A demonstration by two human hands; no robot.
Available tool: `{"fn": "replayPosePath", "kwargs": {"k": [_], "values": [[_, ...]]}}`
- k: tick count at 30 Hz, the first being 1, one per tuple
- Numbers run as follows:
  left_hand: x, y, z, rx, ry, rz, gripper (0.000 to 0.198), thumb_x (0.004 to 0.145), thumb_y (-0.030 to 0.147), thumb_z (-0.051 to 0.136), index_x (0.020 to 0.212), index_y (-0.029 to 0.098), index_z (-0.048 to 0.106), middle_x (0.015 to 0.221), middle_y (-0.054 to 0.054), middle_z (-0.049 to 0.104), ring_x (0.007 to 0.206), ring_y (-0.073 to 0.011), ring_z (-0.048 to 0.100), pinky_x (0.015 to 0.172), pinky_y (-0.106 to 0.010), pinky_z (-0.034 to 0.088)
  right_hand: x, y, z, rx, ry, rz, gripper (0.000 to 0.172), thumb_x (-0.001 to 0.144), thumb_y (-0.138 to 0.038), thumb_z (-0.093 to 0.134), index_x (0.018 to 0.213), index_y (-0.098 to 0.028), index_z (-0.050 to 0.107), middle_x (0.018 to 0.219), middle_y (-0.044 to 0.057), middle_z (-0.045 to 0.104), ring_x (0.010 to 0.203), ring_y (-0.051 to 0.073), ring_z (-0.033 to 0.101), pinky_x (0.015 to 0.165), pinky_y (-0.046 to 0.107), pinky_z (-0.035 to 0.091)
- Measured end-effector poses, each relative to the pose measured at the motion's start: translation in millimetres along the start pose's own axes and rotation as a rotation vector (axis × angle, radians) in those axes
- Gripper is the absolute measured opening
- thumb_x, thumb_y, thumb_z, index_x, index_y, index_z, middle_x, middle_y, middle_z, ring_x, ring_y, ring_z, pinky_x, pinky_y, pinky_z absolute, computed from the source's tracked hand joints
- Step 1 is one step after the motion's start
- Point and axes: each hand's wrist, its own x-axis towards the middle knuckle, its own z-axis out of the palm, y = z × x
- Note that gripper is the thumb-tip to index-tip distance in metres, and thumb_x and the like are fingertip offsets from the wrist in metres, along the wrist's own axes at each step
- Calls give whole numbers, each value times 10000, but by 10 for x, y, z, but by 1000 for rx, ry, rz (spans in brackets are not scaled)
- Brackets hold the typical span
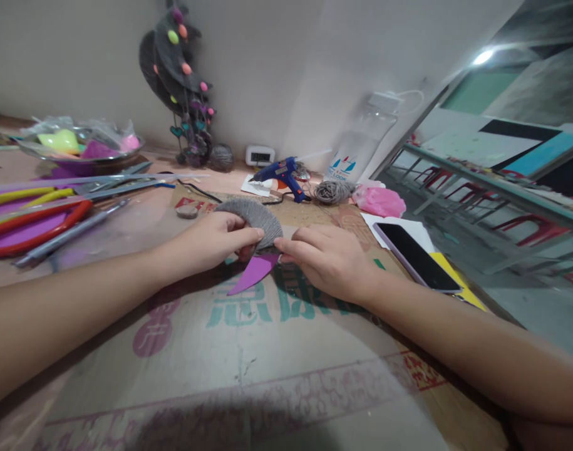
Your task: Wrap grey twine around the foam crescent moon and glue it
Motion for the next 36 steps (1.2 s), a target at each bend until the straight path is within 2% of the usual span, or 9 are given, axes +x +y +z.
{"fn": "replayPosePath", "kwargs": {"k": [6, 13, 20, 27, 32, 36], "values": [[-2, -1, -1, 11, 11, 6, 345, 781, 394, 503, 516, 182, 564, 510, 21, 553, 464, -108, 459, 453, -245, 307, -15, -6, -4, 8, -11, 7, 234, 928, -252, 417, 1032, -180, 613, 721, 13, 598, 628, 110, 498, 567, 237, 341], [2, -13, 3, -24, 7, 24, 348, 790, 408, 499, 534, 179, 555, 548, 21, 577, 520, -116, 510, 510, -234, 358, 20, 4, -18, 100, 57, 82, 224, 906, -267, 463, 987, -130, 620, 707, 40, 612, 623, 122, 514, 578, 235, 376], [3, -32, 12, -15, 4, 31, 370, 792, 450, 484, 553, 179, 559, 565, 7, 590, 533, -129, 522, 509, -244, 358, 37, -40, -16, 145, -3, 138, 246, 921, -286, 436, 995, -145, 623, 715, 37, 622, 641, 124, 534, 578, 233, 369], [-11, -21, 10, 7, -8, 46, 369, 793, 445, 480, 546, 181, 552, 566, 5, 589, 548, -137, 534, 524, -247, 367, 9, -39, -5, 71, -29, 84, 250, 925, -306, 428, 1027, -175, 616, 755, 30, 627, 656, 120, 523, 573, 243, 333], [-23, 11, 12, 6, -14, 17, 349, 789, 435, 481, 562, 178, 545, 556, 14, 569, 518, -126, 507, 478, -240, 334, -9, -20, -35, -50, -24, -28, 216, 911, -250, 442, 1044, -193, 602, 735, 10, 608, 629, 118, 477, 572, 263, 307], [-15, -14, 17, 14, -22, 24, 359, 795, 456, 470, 579, 178, 541, 573, 10, 562, 522, -126, 494, 480, -245, 330, -7, -28, -59, -105, -33, -57, 212, 901, -207, 450, 1057, -198, 593, 736, 2, 600, 626, 119, 458, 567, 271, 291]]}}
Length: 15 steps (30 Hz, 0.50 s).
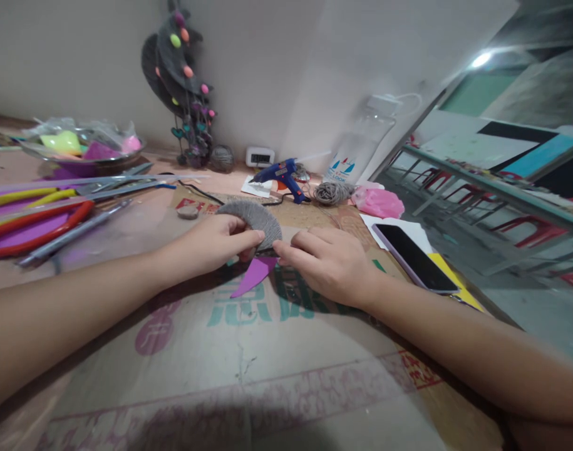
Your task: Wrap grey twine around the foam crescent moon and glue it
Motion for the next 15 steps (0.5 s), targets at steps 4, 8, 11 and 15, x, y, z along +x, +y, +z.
{"fn": "replayPosePath", "kwargs": {"k": [4, 8, 11, 15], "values": [[10, -41, 5, -1, -2, 23, 358, 799, 465, 463, 602, 179, 547, 600, -2, 580, 540, -136, 506, 492, -249, 341, 5, -15, -5, 28, -11, 27, 223, 916, -213, 418, 1039, -189, 603, 723, 7, 597, 618, 116, 461, 557, 263, 296], [8, -56, 5, -6, -6, 21, 372, 802, 476, 459, 594, 181, 546, 605, -5, 586, 547, -141, 520, 498, -249, 350, 3, -21, 8, 61, -12, 53, 224, 915, -223, 424, 1039, -196, 609, 721, 7, 598, 607, 114, 465, 551, 256, 305], [11, -57, 3, -21, -11, 26, 363, 806, 470, 464, 604, 183, 554, 619, -4, 597, 568, -143, 535, 521, -251, 366, 7, -23, 5, 88, -12, 65, 225, 909, -209, 432, 1050, -190, 607, 722, 10, 595, 614, 118, 476, 563, 254, 322], [17, -41, 0, -51, 4, 33, 367, 807, 469, 478, 601, 177, 561, 609, 0, 602, 567, -137, 541, 540, -246, 381, 12, -24, -12, 266, 53, 195, 238, 915, -258, 426, 1050, -148, 588, 749, 35, 599, 655, 127, 516, 595, 248, 367]]}}
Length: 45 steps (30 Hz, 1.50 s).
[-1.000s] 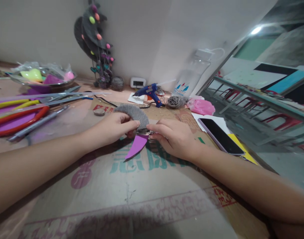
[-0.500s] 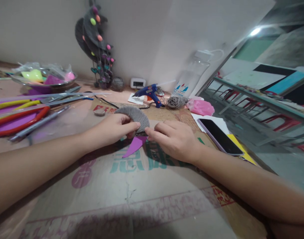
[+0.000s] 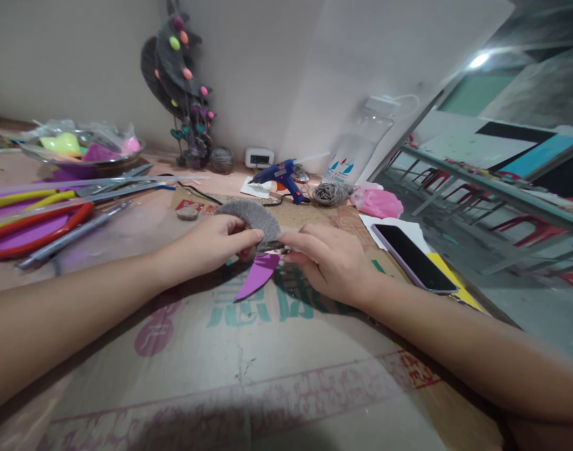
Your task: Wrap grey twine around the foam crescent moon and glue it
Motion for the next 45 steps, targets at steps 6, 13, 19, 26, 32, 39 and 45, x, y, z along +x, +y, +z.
{"fn": "replayPosePath", "kwargs": {"k": [6, 13, 19, 26, 32, 39, 45], "values": [[-17, 36, -1, -78, 7, -15, 364, 809, 455, 500, 590, 172, 567, 595, 5, 604, 555, -117, 534, 538, -227, 385, 21, 17, 27, 396, 88, 434, 368, 822, -367, 569, 1120, -154, 528, 751, 2, 552, 627, 110, 500, 569, 227, 389], [-30, 8, 8, -152, -10, 38, 367, 815, 485, 501, 640, 171, 575, 630, 0, 602, 596, -125, 546, 571, -219, 414, 125, -19, 104, 939, -84, 754, 221, 801, -367, 569, 767, -153, 612, 683, -8, 586, 619, 105, 533, 596, 238, 424], [-37, 19, 37, -68, -30, 132, 342, 793, 484, 534, 665, 170, 575, 610, 14, 547, 566, -111, 506, 514, -209, 373, 127, -52, 119, 1086, -34, 843, 276, 773, -397, 598, 666, -160, 503, 585, -47, 460, 527, 72, 424, 510, 208, 373], [-47, 32, 41, -36, -58, 212, 282, 824, 387, 498, 660, 164, 554, 634, 23, 489, 587, -98, 453, 534, -208, 349, 141, -49, 116, 1138, -17, 837, 296, 764, -406, 606, 652, -156, 495, 592, -54, 427, 524, 58, 385, 509, 197, 338], [-49, 51, 20, -66, -61, 204, 216, 810, 310, 474, 652, 173, 526, 632, 28, 500, 591, -104, 463, 559, -219, 362, 133, -27, 128, 1138, -24, 845, 275, 771, -403, 596, 677, -159, 512, 618, -41, 478, 552, 72, 430, 547, 215, 375], [-39, 15, 39, -46, -68, 193, 240, 817, 359, 501, 680, 167, 545, 624, 29, 491, 585, -98, 464, 522, -207, 354, 134, -38, 118, 1129, -24, 841, 291, 766, -418, 601, 674, -155, 514, 601, -47, 452, 537, 68, 407, 522, 205, 337], [-36, -18, 49, 24, -23, 208, 224, 794, 346, 538, 656, 172, 507, 572, 54, 474, 526, -80, 441, 487, -188, 338, 130, -51, 115, 1035, -70, 826, 308, 787, -405, 576, 628, -153, 497, 585, -51, 406, 534, 64, 360, 508, 201, 290]]}}
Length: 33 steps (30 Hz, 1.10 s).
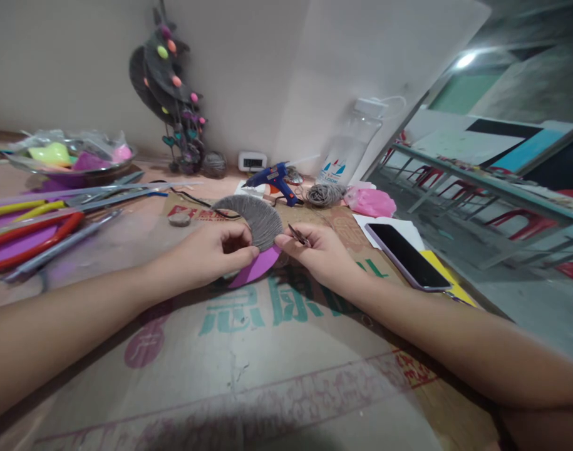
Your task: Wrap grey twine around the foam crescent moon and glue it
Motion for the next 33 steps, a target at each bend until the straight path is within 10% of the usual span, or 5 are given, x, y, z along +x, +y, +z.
{"fn": "replayPosePath", "kwargs": {"k": [16, 24, 33], "values": [[-2, 59, -30, -107, 79, -149, 396, 823, 477, 479, 606, 157, 567, 557, 17, 539, 502, -99, 471, 463, -215, 350, -8, 18, 0, -19, -103, 6, 281, 817, -407, 549, 714, -146, 530, 615, -35, 479, 541, 70, 437, 533, 208, 369], [-24, 154, -49, -50, 165, -174, 386, 833, 420, 495, 558, 161, 575, 516, 19, 571, 488, -92, 507, 479, -196, 378, -89, 30, -179, -540, 99, -657, 285, 929, -344, 386, 1150, -183, 467, 978, 65, 565, 830, 144, 541, 727, 285, 440], [-29, 173, -43, -53, 165, -151, 404, 847, 388, 494, 512, 167, 543, 454, 39, 526, 417, -74, 450, 433, -185, 350, -48, 16, -161, -931, 84, -874, 226, 917, -251, 435, 1036, -146, 596, 774, 57, 621, 691, 147, 543, 631, 269, 419]]}}
